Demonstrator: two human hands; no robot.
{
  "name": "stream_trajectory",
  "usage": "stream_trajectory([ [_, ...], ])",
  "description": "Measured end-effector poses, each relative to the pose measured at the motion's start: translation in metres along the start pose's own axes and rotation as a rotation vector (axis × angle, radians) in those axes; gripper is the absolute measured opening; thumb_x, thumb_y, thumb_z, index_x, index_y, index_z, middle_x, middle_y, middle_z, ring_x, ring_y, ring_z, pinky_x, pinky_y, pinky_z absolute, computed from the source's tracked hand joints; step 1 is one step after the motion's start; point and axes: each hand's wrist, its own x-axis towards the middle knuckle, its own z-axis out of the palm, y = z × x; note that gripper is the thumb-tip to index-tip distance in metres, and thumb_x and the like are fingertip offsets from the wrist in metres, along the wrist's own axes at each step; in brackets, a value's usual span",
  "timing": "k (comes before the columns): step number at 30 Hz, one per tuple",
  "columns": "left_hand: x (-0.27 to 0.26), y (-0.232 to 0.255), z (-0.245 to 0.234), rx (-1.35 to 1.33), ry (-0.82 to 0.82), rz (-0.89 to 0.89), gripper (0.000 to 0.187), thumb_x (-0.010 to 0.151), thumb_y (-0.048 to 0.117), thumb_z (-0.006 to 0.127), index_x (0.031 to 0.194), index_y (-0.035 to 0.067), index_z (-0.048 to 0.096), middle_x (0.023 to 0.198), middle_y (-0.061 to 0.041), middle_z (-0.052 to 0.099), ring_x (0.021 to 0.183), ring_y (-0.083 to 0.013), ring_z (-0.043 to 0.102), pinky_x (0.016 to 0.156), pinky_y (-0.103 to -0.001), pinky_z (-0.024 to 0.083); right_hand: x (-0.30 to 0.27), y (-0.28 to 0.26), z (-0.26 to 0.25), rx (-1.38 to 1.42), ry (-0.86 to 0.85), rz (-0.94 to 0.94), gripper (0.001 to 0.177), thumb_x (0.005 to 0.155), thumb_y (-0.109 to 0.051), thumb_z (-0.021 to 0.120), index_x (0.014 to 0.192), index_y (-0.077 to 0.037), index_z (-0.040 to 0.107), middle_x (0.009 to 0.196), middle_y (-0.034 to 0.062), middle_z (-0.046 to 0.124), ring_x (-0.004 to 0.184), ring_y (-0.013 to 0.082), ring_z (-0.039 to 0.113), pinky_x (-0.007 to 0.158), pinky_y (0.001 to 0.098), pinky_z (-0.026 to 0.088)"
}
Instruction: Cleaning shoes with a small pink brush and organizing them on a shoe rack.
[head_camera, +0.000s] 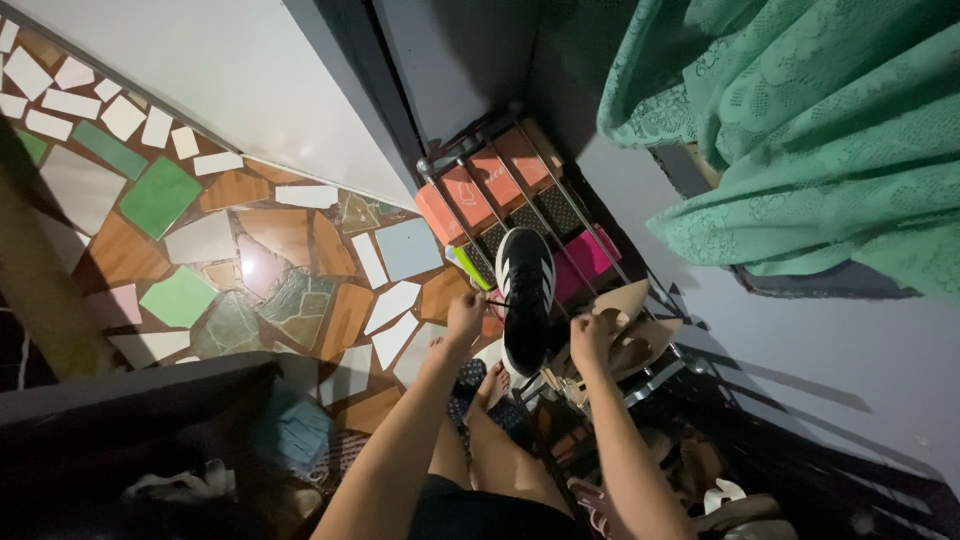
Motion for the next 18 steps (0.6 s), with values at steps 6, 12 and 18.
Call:
stream_trajectory([
  [6, -0.023, 0.047, 0.000, -0.719, -0.286, -0.123, 0.031, 0.108, 0.032, 0.052, 0.113, 0.005, 0.066, 0.105, -0.006, 0.074, 0.092, -0.0152, 0.063, 0.083, -0.034, 0.051, 0.006, -0.042, 0.012, 0.931, 0.022, -0.116, 0.045, 0.114, -0.038, 0.037, 0.109, -0.005, 0.067, 0.117, 0.0105, 0.073, 0.109, 0.0222, 0.061, 0.102, 0.0378, 0.043],
  [12, -0.024, 0.054, 0.012, -0.652, -0.372, 0.109, 0.026, 0.110, 0.020, 0.049, 0.108, 0.001, 0.066, 0.094, -0.011, 0.068, 0.081, -0.0194, 0.058, 0.074, -0.035, 0.048, 0.042, -0.034, 0.057, 0.954, 0.075, -0.424, 0.012, 0.106, -0.014, 0.060, 0.113, -0.005, 0.063, 0.111, 0.0087, 0.072, 0.103, 0.0203, 0.067, 0.093, 0.0342, 0.052],
  [18, -0.014, 0.046, 0.033, -0.404, -0.356, 0.342, 0.027, 0.097, 0.002, 0.054, 0.123, 0.005, 0.063, 0.099, -0.011, 0.071, 0.091, -0.0218, 0.065, 0.083, -0.034, 0.054, 0.023, -0.047, 0.029, 0.745, -0.018, -0.449, 0.035, 0.084, 0.007, 0.057, 0.116, -0.003, 0.068, 0.111, 0.0075, 0.073, 0.103, 0.0174, 0.070, 0.091, 0.0295, 0.054],
])
